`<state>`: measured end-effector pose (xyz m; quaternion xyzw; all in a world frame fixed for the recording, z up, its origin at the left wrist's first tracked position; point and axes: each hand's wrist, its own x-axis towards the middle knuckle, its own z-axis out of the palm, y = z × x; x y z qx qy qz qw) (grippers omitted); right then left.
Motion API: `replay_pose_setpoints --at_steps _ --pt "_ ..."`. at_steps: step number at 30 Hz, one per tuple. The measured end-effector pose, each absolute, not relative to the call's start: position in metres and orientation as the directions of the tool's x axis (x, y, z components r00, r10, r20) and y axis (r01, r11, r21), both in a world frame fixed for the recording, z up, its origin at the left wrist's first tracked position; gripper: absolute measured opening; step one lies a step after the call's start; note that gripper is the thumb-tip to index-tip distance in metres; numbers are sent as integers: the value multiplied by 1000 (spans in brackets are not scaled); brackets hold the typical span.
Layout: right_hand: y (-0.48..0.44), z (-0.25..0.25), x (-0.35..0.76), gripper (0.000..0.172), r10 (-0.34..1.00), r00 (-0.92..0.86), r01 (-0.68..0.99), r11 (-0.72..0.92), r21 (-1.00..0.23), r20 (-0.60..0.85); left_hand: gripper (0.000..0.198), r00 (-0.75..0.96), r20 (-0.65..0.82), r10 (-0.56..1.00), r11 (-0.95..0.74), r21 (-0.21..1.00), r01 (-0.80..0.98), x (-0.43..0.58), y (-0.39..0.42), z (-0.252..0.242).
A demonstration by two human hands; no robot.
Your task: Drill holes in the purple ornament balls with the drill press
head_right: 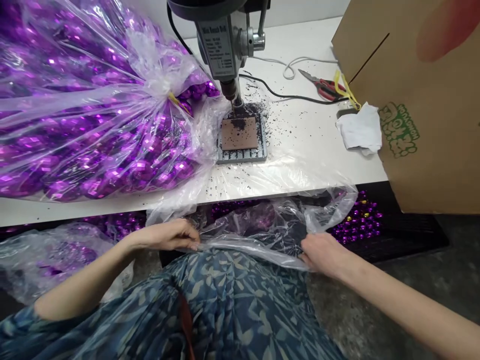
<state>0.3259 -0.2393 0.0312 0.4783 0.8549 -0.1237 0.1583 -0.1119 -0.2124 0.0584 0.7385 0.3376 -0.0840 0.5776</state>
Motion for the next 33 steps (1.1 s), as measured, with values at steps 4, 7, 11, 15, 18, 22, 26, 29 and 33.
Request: replay_pose_setpoints --at_steps 4,7,11,15,18,22,26,29,33 --pt "-225 47 283 32 668 -606 777 614 -139 -433 36 787 -421 451 -124 844 522 -102 -214 66" --pt "-195 27 232 40 561 -686 709 660 -250 -463 45 856 -371 360 -71 904 422 -89 -210 57" --pt "-177 -5 221 53 541 -584 778 586 -227 -604 56 862 -440 253 85 897 433 -93 -206 49" --pt "-190 -7 260 42 530 -408 870 472 -141 -743 59 731 -596 332 119 796 594 -128 -210 50" --pt "-182 15 280 50 485 -416 885 412 -219 -769 61 574 -662 481 152 708 689 -145 -216 59" --pt "-144 67 280 59 471 -535 842 360 -401 -701 69 560 -515 649 236 836 496 -137 -218 90" --pt "-118 120 269 70 550 -608 765 212 -608 -573 44 375 -196 906 24 909 416 -127 -198 120" --pt "-109 146 258 68 609 -628 710 193 -677 -485 26 103 201 974 -218 717 663 -139 -163 126" --pt "-97 162 244 67 645 -655 685 288 -669 -394 19 55 463 885 -266 404 875 -164 -106 121"
